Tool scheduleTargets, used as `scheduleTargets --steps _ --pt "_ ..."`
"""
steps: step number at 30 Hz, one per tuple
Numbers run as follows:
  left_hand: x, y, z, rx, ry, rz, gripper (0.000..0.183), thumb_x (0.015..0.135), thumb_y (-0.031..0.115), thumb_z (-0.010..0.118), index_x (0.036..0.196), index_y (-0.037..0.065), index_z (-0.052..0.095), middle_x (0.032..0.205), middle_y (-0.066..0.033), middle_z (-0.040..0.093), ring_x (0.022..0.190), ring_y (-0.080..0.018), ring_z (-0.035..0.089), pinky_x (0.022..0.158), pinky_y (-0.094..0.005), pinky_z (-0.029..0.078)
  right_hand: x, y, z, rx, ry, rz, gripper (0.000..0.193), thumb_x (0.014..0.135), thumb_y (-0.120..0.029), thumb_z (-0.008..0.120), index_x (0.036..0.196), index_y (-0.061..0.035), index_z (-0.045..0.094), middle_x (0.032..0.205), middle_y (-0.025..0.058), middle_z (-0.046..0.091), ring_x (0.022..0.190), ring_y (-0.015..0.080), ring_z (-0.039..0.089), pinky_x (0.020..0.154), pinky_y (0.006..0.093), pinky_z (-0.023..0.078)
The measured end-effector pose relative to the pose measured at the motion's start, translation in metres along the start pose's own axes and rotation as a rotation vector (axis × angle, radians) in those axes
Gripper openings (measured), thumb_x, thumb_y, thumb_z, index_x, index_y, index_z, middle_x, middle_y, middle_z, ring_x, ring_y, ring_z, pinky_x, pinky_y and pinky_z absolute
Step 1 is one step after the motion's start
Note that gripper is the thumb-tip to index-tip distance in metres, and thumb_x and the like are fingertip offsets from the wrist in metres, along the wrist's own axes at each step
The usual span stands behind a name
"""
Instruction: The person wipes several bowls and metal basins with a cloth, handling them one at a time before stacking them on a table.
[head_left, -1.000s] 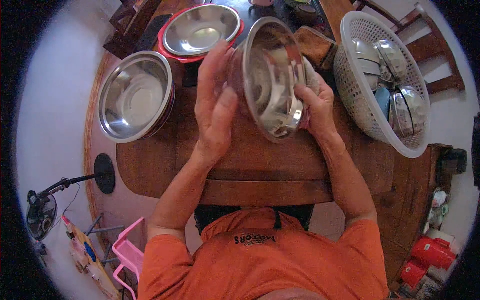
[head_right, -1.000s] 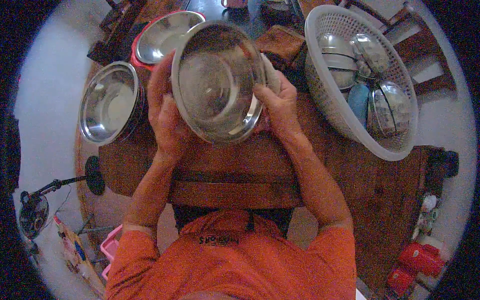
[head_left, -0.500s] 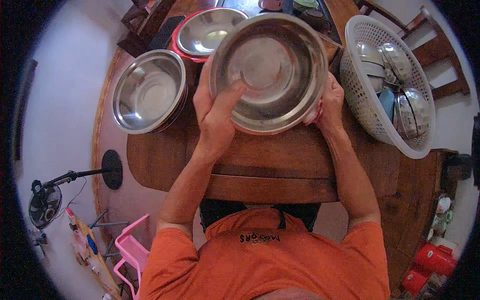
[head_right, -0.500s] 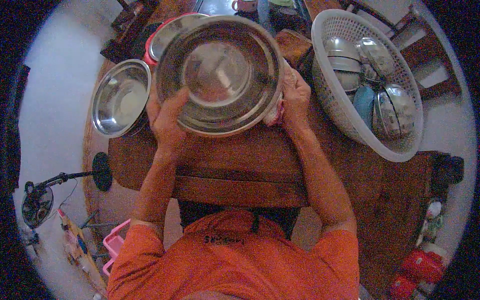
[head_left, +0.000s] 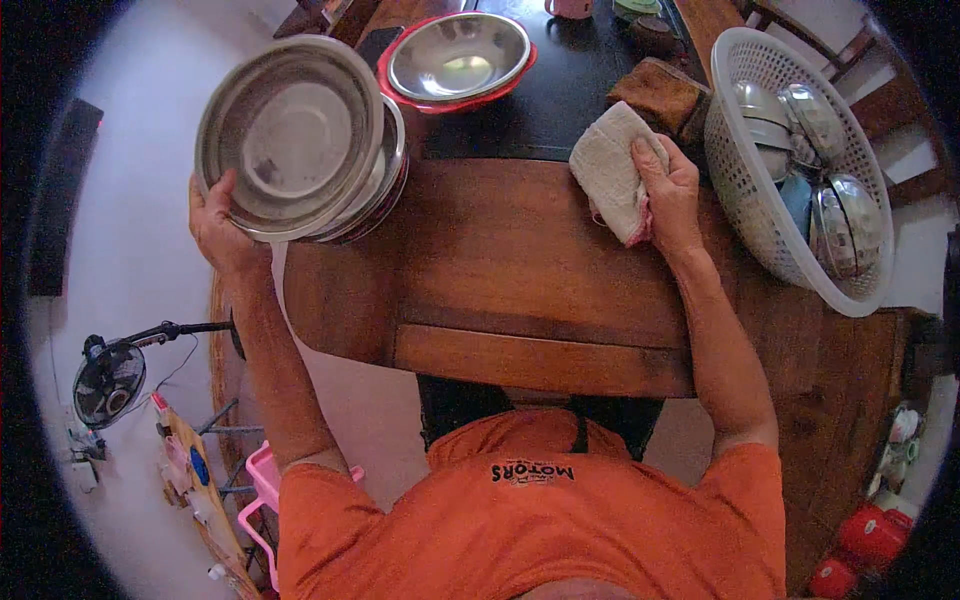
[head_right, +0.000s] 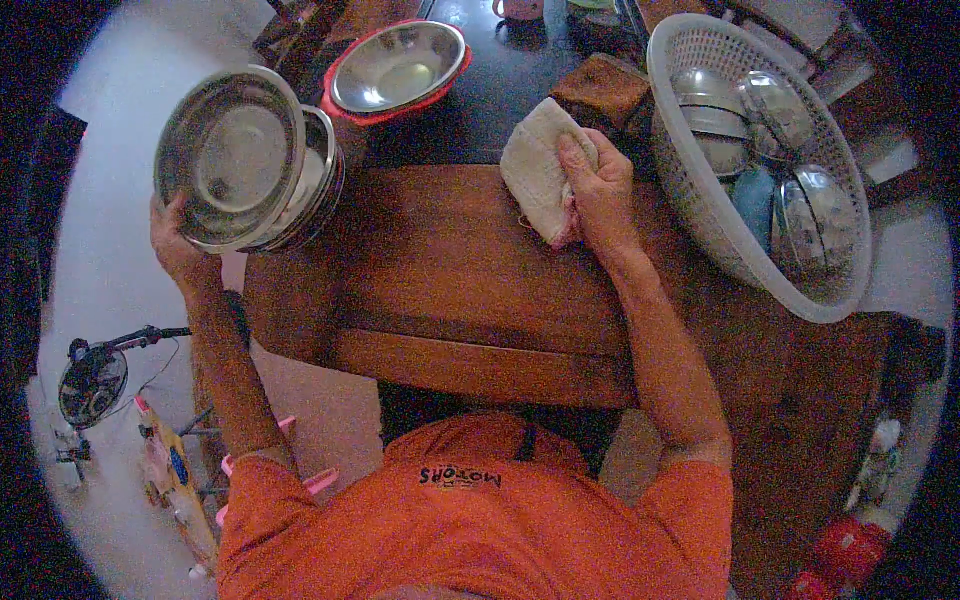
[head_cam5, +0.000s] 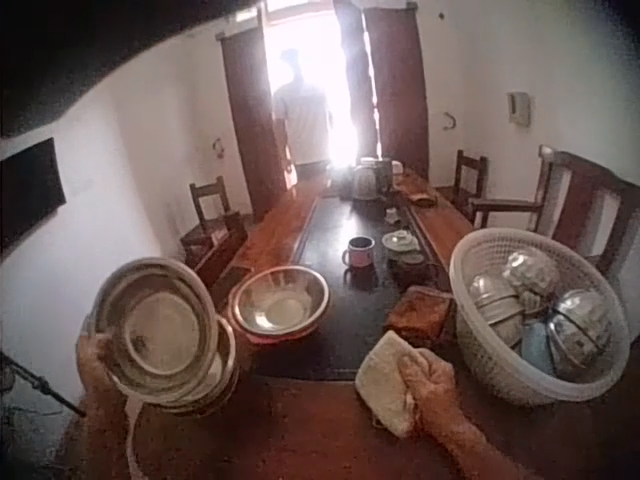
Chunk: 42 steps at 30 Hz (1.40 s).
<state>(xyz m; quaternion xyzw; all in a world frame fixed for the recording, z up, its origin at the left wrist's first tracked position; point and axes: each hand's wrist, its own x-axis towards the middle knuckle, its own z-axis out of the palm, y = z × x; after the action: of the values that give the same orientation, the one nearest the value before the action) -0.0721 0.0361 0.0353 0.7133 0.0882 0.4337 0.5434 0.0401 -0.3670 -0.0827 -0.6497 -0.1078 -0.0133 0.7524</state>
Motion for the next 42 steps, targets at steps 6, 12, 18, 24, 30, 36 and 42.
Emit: scheduleTargets --steps 6,12,18,24,30,36,42 --pt "0.012 -0.05 -0.035 0.052 -0.041 -0.042 0.033 0.083 0.015 0.064 0.109 -0.004 0.063 0.117 -0.0209 0.06 0.103 -0.0295 0.062 0.09 -0.0389 0.049 -0.001 -0.003 0.004 0.005 0.012 0.041 0.02 0.095 -0.021 0.059 0.101 -0.0028 0.063 0.086 -0.0017 0.064 0.075 0.0056 0.056 0.065 0.0224 0.047" --pt "0.008 -0.04 -0.013 -0.271 0.046 -0.369 0.035 0.086 0.007 0.055 0.117 -0.009 0.054 0.111 -0.0179 0.062 0.097 -0.0258 0.063 0.086 -0.0356 0.052 0.0 0.001 0.0 0.0 -0.007 0.018 0.021 0.095 -0.022 0.059 0.101 -0.003 0.063 0.085 -0.0017 0.063 0.075 0.0057 0.056 0.065 0.0223 0.046" --pt "0.005 -0.044 -0.006 -0.231 -0.091 -0.431 0.036 0.084 0.001 0.052 0.12 -0.005 0.052 0.107 -0.016 0.062 0.094 -0.0238 0.063 0.085 -0.0336 0.051 0.001 0.003 -0.003 -0.052 -0.005 0.035 0.023 0.095 -0.024 0.059 0.102 -0.0025 0.063 0.087 -0.0004 0.064 0.077 0.0067 0.056 0.066 0.0236 0.047" --pt "0.013 -0.069 -0.022 -0.177 -0.148 -0.291 0.046 0.086 -0.001 0.053 0.13 -0.003 0.039 0.121 -0.0137 0.052 0.11 -0.02 0.052 0.096 -0.0296 0.042 -0.001 -0.009 0.005 -0.082 -0.017 0.05 0.024 0.095 -0.024 0.059 0.103 -0.0022 0.063 0.087 0.0007 0.064 0.077 0.0072 0.057 0.067 0.0245 0.047" --pt "-0.014 0.002 0.009 0.135 -0.015 0.255 0.045 0.088 0.001 0.055 0.131 -0.003 0.041 0.131 -0.0184 0.05 0.123 -0.0242 0.048 0.103 -0.0362 0.039 -0.002 -0.005 0.006 -0.043 -0.026 0.064 0.024 0.095 -0.024 0.058 0.102 -0.002 0.063 0.087 0.0006 0.064 0.078 0.0082 0.057 0.068 0.0249 0.047" --pt "-0.071 0.055 0.103 0.25 -0.596 0.537 0.034 0.085 0.007 0.06 0.119 0.002 0.056 0.121 -0.0126 0.058 0.117 -0.0263 0.051 0.102 -0.0377 0.036 0.001 0.002 -0.002 -0.088 -0.023 0.001 0.022 0.095 -0.024 0.059 0.099 -0.0022 0.062 0.084 -0.0005 0.063 0.076 0.0074 0.056 0.066 0.0252 0.047" --pt "-0.054 -0.008 0.205 0.58 -0.545 0.696 0.039 0.086 0.025 0.061 0.117 0.002 0.055 0.122 -0.0166 0.056 0.112 -0.034 0.053 0.093 -0.0433 0.042 0.002 0.004 0.0 -0.088 -0.01 -0.045 0.022 0.093 -0.025 0.061 0.097 -0.003 0.062 0.081 -0.0004 0.063 0.072 0.0064 0.055 0.063 0.0253 0.046"
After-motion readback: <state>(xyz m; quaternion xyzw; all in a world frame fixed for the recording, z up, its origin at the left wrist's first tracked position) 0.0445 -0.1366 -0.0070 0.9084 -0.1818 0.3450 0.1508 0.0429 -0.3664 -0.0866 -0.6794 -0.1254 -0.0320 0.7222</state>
